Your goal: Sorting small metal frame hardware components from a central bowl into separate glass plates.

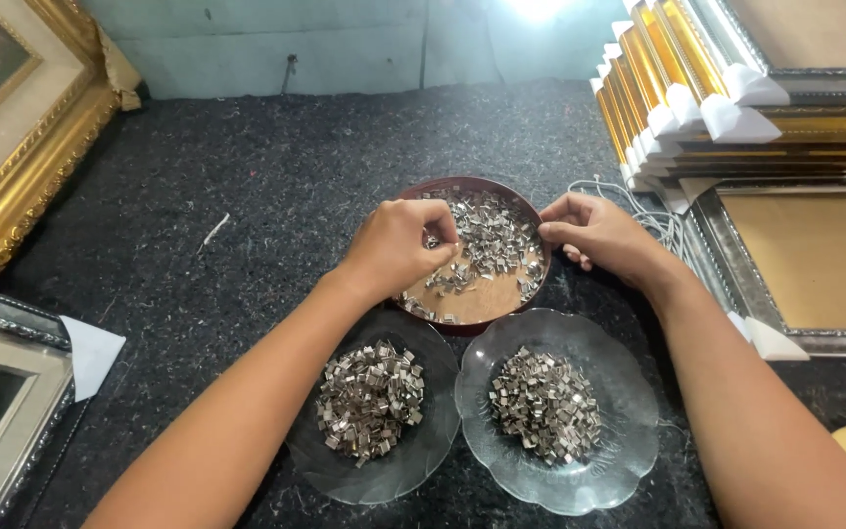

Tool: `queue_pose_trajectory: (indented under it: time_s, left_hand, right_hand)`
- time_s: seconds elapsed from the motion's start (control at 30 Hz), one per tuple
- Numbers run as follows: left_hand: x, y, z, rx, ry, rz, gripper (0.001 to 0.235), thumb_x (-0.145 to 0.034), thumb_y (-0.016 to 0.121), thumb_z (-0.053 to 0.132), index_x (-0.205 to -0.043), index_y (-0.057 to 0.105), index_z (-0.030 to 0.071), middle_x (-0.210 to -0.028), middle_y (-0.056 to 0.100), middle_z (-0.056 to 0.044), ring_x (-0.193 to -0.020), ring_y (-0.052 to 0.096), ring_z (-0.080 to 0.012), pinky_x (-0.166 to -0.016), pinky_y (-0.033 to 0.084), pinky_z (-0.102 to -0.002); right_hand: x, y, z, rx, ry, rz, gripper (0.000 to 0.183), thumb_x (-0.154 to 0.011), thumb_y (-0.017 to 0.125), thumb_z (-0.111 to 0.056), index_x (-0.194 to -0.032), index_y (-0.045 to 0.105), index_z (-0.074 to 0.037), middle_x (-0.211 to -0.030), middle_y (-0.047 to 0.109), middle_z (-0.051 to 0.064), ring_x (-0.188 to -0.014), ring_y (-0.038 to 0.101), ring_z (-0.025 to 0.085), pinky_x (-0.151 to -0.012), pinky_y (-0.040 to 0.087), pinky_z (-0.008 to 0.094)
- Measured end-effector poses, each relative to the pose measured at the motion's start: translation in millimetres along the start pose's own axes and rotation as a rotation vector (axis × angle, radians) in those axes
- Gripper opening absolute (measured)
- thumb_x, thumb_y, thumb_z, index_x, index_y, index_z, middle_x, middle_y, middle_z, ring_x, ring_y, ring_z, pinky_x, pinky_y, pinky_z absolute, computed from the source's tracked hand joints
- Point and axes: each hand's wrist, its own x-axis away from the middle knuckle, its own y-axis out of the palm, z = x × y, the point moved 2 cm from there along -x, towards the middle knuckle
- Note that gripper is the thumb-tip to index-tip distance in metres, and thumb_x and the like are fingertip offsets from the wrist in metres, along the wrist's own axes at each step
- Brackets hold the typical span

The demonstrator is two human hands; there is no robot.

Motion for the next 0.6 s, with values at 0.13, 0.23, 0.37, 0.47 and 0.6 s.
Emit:
queue_pose_trajectory:
  time_s: [0.13, 0.23, 0.37, 0.47, 0.6]
  left_hand:
    - [-1.9, -15.4, 0.9, 0.0, 0.011, 0.017, 0.012, -0.067, 0.062, 0.022, -0.079, 0.062, 0.023, -0.071, 0.065, 0.004, -0.071, 0.06, -0.0193, -0.067, 0.05, -0.034]
    - [-4.7, -21.6, -1.1, -0.084, 0.063, -0.006, 0.012, -0.072, 0.061, 0.018, -0.083, 0.062, 0.022, -0.075, 0.066, 0.0, -0.079, 0.06, -0.0262, -0.072, 0.05, -0.041]
    - [-5.3, -14.4, -6.0, -0.294, 0.091, -0.056, 0.006, -0.073, 0.063, 0.021, -0.079, 0.063, 0.024, -0.08, 0.064, 0.003, -0.086, 0.057, -0.0226, -0.075, 0.049, -0.039]
    - [-9.0, 0.9, -12.5, -0.481, 0.119, -0.088, 0.003, -0.07, 0.067, 0.027, -0.072, 0.064, 0.028, -0.077, 0.061, 0.006, -0.087, 0.055, -0.0189, -0.074, 0.051, -0.037]
    - [-14.9, 17.8, -17.1, -0.536, 0.146, -0.091, 0.005, -0.067, 0.069, 0.031, -0.069, 0.066, 0.028, -0.074, 0.058, 0.006, -0.087, 0.054, -0.0176, -0.073, 0.052, -0.036]
  right_hand:
    - [-2.8, 0.2, 3.7, -0.001, 0.009, 0.002, 0.033, -0.075, 0.063, -0.01, -0.103, 0.056, 0.005, -0.065, 0.056, 0.014, -0.045, 0.047, 0.012, -0.033, 0.038, 0.019]
    - [-2.9, -0.4, 4.5, 0.003, 0.008, -0.002, 0.033, -0.075, 0.064, -0.01, -0.103, 0.056, 0.005, -0.065, 0.057, 0.015, -0.045, 0.047, 0.012, -0.033, 0.038, 0.02]
    - [-2.8, 0.1, 3.8, 0.018, 0.004, 0.001, 0.033, -0.075, 0.064, -0.011, -0.104, 0.056, 0.005, -0.065, 0.057, 0.015, -0.045, 0.047, 0.012, -0.033, 0.038, 0.02]
    - [1.6, 1.5, -0.2, 0.013, 0.007, 0.002, 0.033, -0.075, 0.063, -0.011, -0.103, 0.055, 0.005, -0.065, 0.056, 0.014, -0.045, 0.047, 0.012, -0.033, 0.038, 0.019]
    - [0.5, 1.5, -1.1, 0.009, 0.009, 0.002, 0.032, -0.075, 0.063, -0.01, -0.102, 0.055, 0.004, -0.064, 0.055, 0.013, -0.045, 0.047, 0.011, -0.032, 0.037, 0.019]
